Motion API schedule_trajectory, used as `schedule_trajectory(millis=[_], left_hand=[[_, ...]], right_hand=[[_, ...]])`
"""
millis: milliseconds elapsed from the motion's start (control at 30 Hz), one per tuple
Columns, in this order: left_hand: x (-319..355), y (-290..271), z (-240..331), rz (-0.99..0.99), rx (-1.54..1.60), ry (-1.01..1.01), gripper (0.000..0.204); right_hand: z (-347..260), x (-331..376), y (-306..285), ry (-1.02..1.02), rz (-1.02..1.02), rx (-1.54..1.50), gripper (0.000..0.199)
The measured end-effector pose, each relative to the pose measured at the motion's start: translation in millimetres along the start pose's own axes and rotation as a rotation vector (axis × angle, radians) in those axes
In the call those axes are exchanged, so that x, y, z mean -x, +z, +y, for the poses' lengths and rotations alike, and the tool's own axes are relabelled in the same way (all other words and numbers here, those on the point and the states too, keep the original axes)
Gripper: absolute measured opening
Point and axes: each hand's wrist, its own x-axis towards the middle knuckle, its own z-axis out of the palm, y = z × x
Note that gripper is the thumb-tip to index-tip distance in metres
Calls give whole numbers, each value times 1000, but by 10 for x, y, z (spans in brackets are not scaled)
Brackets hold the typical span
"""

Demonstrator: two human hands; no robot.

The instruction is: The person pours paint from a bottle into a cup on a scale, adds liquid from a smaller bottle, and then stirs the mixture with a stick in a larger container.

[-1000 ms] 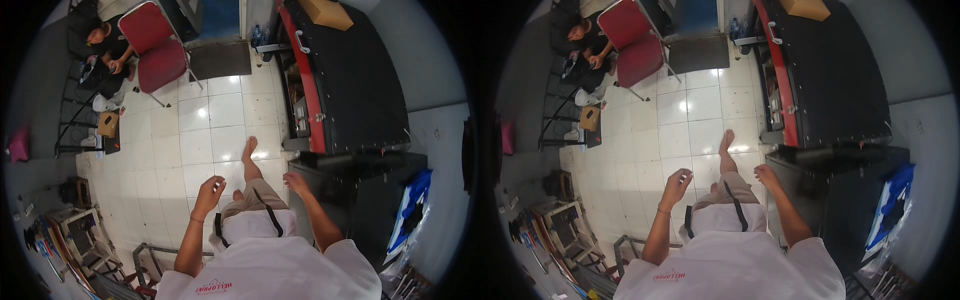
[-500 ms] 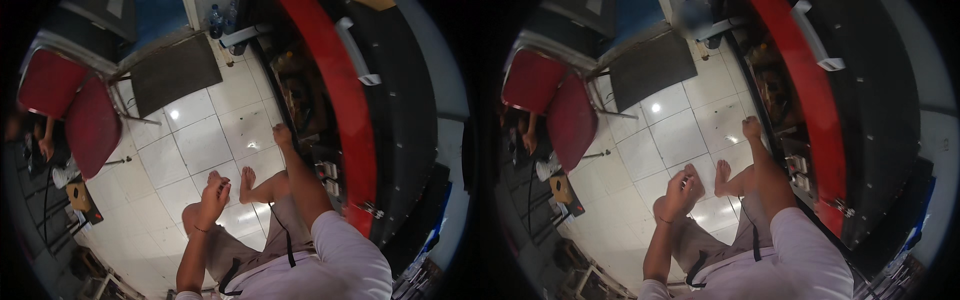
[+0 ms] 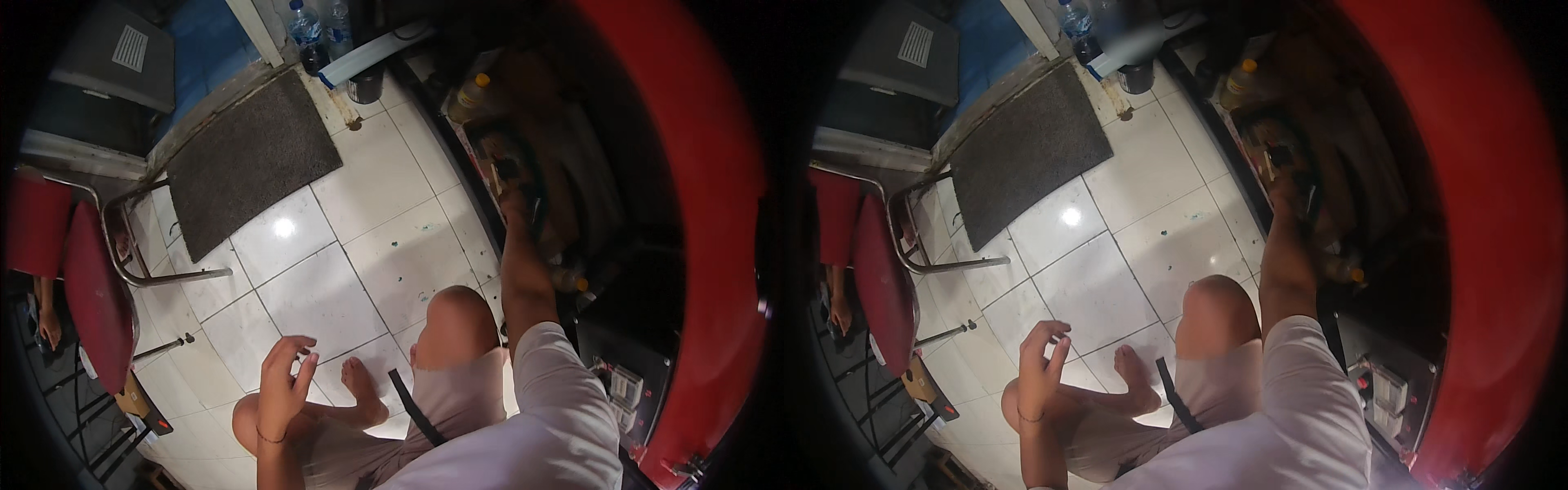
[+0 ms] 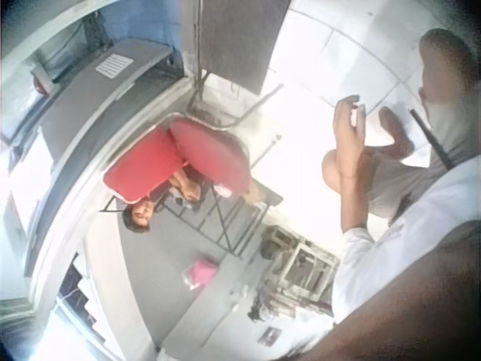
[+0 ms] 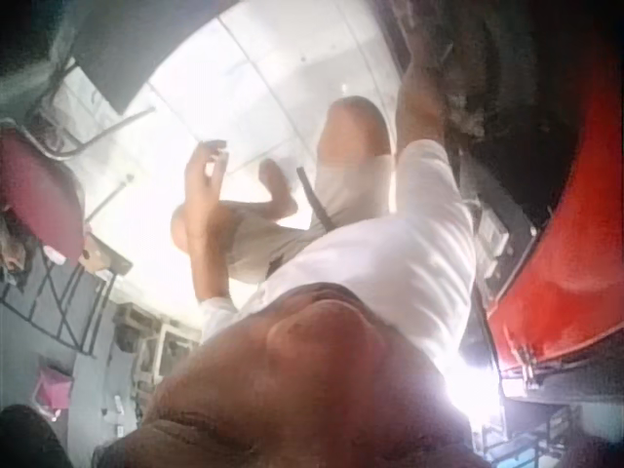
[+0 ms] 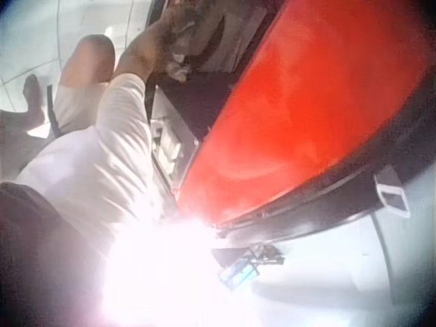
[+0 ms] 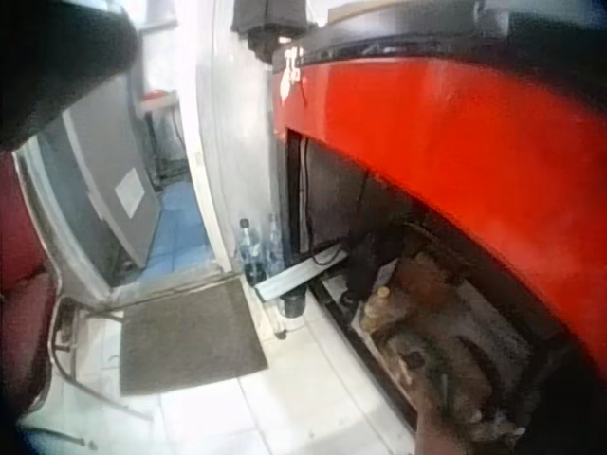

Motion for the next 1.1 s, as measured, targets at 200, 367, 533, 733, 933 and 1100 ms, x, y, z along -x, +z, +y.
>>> schedule_trajectory(millis=[200, 367, 533, 733, 933, 1100], left_hand=[[93, 39, -352, -21, 27, 47, 16], [231, 33, -309, -4, -109, -99, 17], [70, 92, -522, -45, -32, 54, 16], [149, -42, -300, -57, -65, 11, 17], [5, -97, 164, -128, 181, 97, 15], [574, -544, 1328, -2, 238, 170, 20]], right_hand=[[1015, -1060, 400, -66, 116, 140, 42], [180, -361, 989, -135, 128, -331, 34], [1044, -1000, 551, -176, 95, 168, 32], [45, 37, 321, -234, 237, -53, 25], [-205, 810, -948, -31, 704, -674, 25], [-1347, 3358, -2187, -72, 97, -1479, 27]])
